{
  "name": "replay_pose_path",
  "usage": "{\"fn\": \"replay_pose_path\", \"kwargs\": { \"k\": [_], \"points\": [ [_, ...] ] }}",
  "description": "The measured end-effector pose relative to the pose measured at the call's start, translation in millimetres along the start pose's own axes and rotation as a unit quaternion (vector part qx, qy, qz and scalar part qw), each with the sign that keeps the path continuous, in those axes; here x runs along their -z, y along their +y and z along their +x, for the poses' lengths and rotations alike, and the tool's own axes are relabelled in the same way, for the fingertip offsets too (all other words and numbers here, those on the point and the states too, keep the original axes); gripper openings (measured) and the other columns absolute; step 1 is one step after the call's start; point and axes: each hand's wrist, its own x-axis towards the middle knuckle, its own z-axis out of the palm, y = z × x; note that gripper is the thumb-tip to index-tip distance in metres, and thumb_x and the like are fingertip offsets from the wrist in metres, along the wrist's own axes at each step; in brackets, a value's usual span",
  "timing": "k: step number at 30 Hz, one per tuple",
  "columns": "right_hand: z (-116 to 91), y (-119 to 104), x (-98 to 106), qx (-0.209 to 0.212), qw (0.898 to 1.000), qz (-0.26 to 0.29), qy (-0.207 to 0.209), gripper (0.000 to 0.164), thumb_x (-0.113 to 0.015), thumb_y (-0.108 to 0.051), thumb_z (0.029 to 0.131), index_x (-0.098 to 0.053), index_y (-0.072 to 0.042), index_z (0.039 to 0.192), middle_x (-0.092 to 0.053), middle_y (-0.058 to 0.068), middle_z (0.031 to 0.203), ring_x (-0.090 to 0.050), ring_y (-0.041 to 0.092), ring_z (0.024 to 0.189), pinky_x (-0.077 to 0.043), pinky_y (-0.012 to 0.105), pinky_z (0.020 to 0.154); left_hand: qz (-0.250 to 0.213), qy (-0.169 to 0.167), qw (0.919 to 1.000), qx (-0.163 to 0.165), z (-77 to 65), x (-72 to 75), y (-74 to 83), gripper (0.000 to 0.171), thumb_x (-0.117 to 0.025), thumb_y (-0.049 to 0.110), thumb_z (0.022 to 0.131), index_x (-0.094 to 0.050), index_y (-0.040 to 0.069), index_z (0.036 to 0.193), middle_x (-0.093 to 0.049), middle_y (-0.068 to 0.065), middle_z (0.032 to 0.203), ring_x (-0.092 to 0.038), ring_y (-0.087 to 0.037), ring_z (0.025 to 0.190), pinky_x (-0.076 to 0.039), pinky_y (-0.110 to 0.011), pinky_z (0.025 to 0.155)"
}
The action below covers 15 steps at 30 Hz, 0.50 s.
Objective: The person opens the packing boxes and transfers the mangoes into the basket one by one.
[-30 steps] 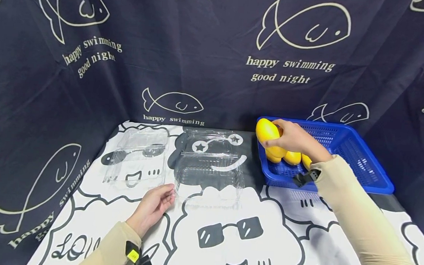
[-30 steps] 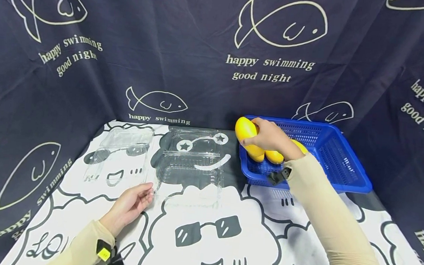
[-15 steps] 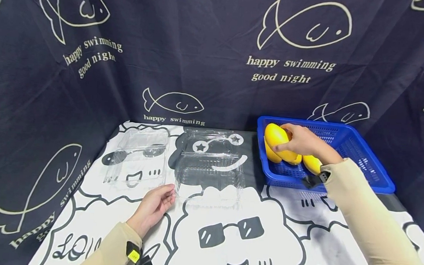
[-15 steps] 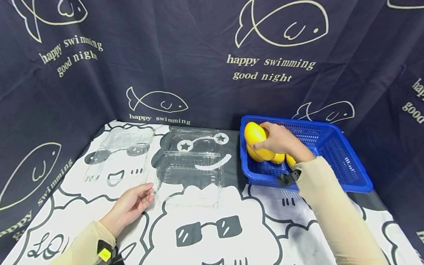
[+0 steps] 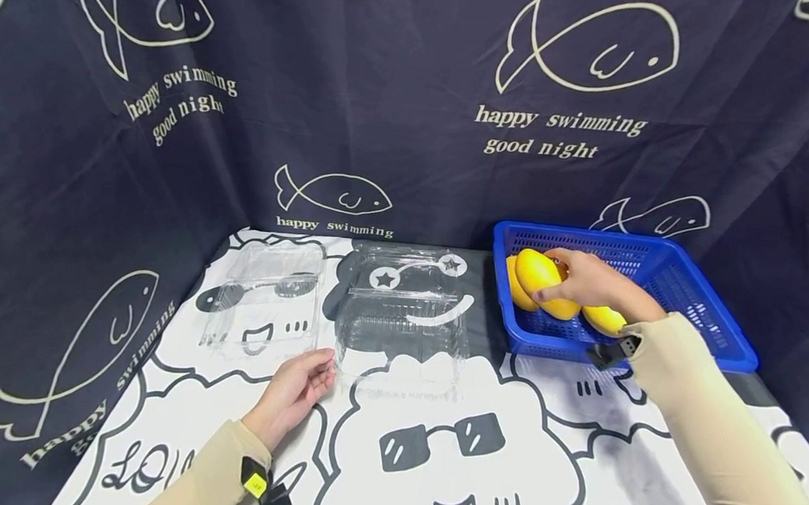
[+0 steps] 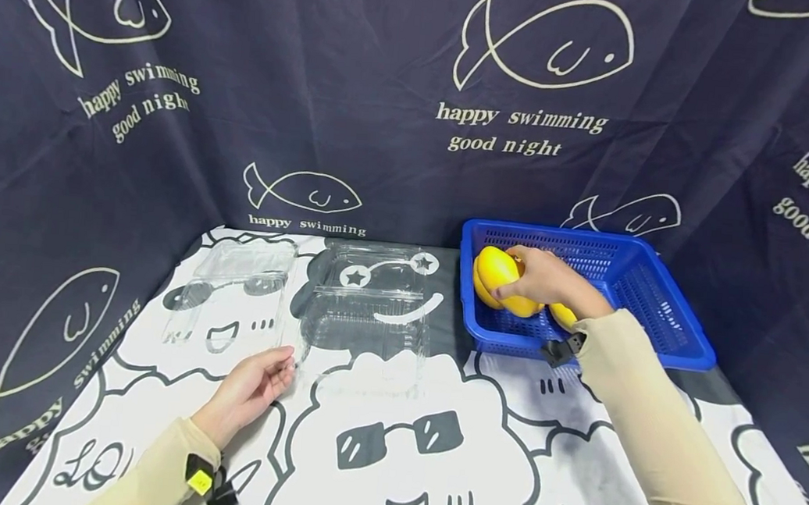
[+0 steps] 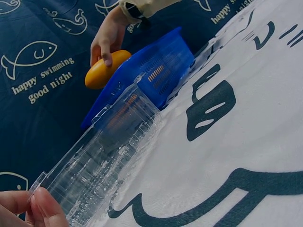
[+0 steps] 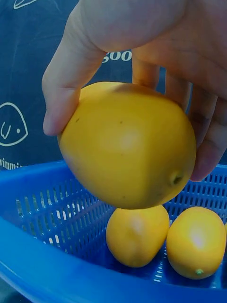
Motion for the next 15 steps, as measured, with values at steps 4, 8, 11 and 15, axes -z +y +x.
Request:
{"fn": "replay_pose_path", "kwargs": {
  "k": [4,8,11,15],
  "points": [
    [-0.5,2.9,-0.3,0.000,1.000,-0.001,-0.002,0.087,-0.079,-0.045,0.077,-0.044,0.006,0.138,-0.059,0.026,0.118,-0.054,0.035,0.097,-0.051,0.048,0.081,0.001,-0.001,1.0000,0.001,0.5,-0.4,1.6,0.004,-0.056,0.008,0.096,-0.060,0.010,0.096,-0.059,0.007,0.075,-0.057,-0.004,0.071,-0.053,-0.016,0.068],
    [-1.3,5.4,-0.9,-0.005,1.000,0.000,-0.013,0.086,-0.079,-0.044,0.077,-0.044,0.005,0.138,-0.060,0.025,0.115,-0.054,0.035,0.095,-0.051,0.047,0.078,0.001,-0.004,1.0000,0.001,0.4,-1.1,2.7,0.003,-0.056,0.009,0.096,-0.059,0.010,0.097,-0.059,0.007,0.075,-0.056,-0.004,0.071,-0.053,-0.016,0.068],
    [-2.4,6.7,-2.1,-0.006,1.000,-0.002,-0.023,0.087,-0.079,-0.044,0.077,-0.043,0.006,0.138,-0.059,0.026,0.115,-0.054,0.037,0.096,-0.052,0.048,0.078,0.002,-0.006,1.0000,0.001,0.4,-1.8,3.5,0.005,-0.056,0.009,0.096,-0.058,0.008,0.101,-0.058,0.007,0.076,-0.056,-0.003,0.071,-0.053,-0.015,0.069],
    [-3.2,10.3,-4.1,-0.005,1.000,-0.002,-0.027,0.089,-0.080,-0.044,0.077,-0.042,0.007,0.139,-0.059,0.027,0.117,-0.053,0.038,0.097,-0.051,0.049,0.079,0.002,-0.005,1.0000,0.001,2.4,-3.7,4.1,0.010,-0.055,0.009,0.097,-0.054,0.005,0.106,-0.057,0.006,0.075,-0.055,-0.004,0.070,-0.053,-0.015,0.068]
  ]
}}
